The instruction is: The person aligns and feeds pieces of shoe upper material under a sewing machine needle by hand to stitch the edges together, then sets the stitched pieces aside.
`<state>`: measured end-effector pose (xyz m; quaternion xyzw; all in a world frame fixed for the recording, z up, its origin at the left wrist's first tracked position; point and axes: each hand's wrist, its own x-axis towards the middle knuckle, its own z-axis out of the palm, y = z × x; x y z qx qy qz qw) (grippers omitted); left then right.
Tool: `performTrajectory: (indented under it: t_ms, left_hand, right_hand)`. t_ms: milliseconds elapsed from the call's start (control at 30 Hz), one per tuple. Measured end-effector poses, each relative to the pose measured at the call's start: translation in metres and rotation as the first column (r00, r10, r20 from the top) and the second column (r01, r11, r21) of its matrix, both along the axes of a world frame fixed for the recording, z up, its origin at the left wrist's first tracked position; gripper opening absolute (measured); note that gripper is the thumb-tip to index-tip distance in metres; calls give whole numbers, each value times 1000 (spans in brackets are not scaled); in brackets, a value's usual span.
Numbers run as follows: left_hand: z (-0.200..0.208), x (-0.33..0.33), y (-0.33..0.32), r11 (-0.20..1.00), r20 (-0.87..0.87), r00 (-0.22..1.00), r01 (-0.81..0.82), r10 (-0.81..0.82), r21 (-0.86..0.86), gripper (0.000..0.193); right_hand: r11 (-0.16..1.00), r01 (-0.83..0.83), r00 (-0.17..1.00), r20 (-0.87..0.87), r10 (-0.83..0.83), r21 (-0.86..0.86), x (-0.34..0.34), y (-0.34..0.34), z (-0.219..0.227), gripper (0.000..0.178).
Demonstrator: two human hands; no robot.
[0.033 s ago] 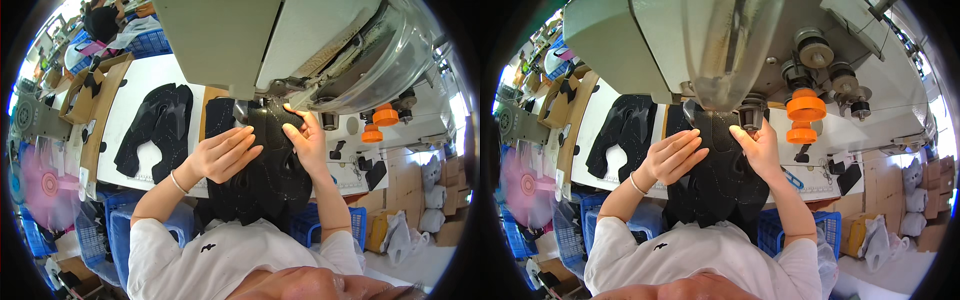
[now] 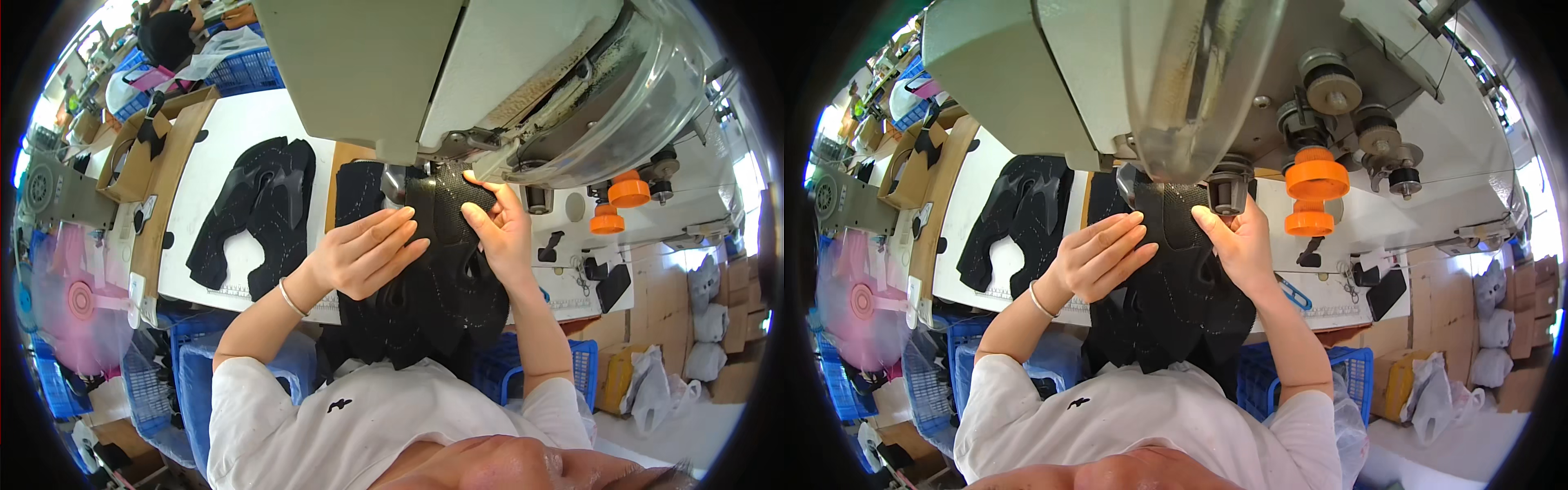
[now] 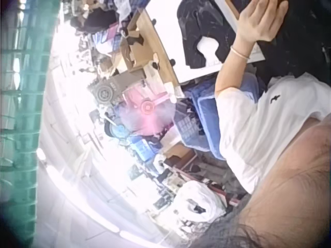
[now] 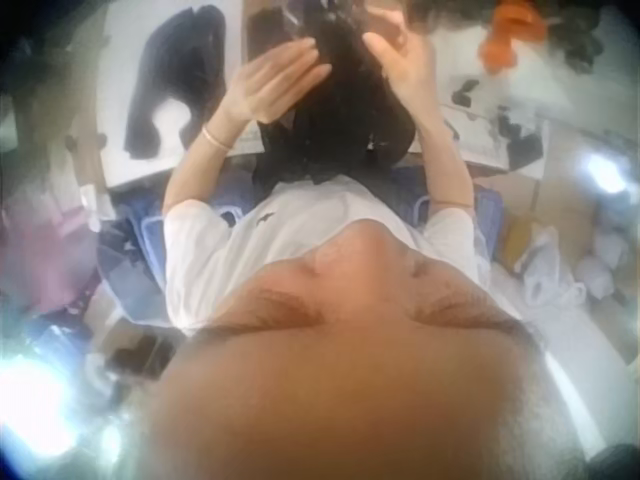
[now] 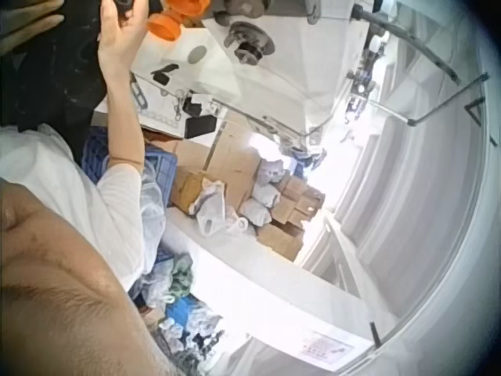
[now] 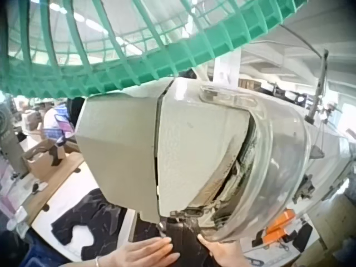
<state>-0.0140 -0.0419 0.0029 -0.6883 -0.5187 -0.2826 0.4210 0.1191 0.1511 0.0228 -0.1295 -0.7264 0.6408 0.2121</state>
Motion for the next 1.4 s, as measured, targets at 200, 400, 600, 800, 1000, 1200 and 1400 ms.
performTrajectory:
  t_ms: [200, 400, 600, 800, 1000, 1200, 1400]
  left_hand:
    - [0, -8, 1, 1000, -14, 1000, 24, -24, 5, 23]
    - [5, -16, 4, 1000, -11, 1000, 12, -12, 17, 23]
    - [8, -20, 13, 998, -34, 999, -14, 16, 62, 25]
    - [9, -25, 16, 997, 15, 999, -43, 42, 71, 25]
    - [34, 8, 7, 979, 384, 916, -40, 116, -200, 43]
    - [36, 55, 16, 816, 164, 836, -437, 524, -378, 58]
    - [32, 56, 21, 780, 142, 793, -519, 592, -350, 60]
  right_hand:
    - [999, 32, 998, -45, -32, 7, -3, -4, -5, 38]
    - [996, 86, 994, -59, -88, -34, -14, 1, -6, 20]
    - [928, 180, 981, 13, -195, 326, -22, 31, -29, 18]
    - [935, 86, 990, 74, -119, 345, -30, 43, -22, 22]
    - [984, 27, 998, 57, -17, -174, -40, 92, -72, 25]
    - [921, -101, 972, -235, 11, -375, -49, 83, -75, 22]
    - [689, 110, 994, -82, -74, 716, -31, 73, -56, 42]
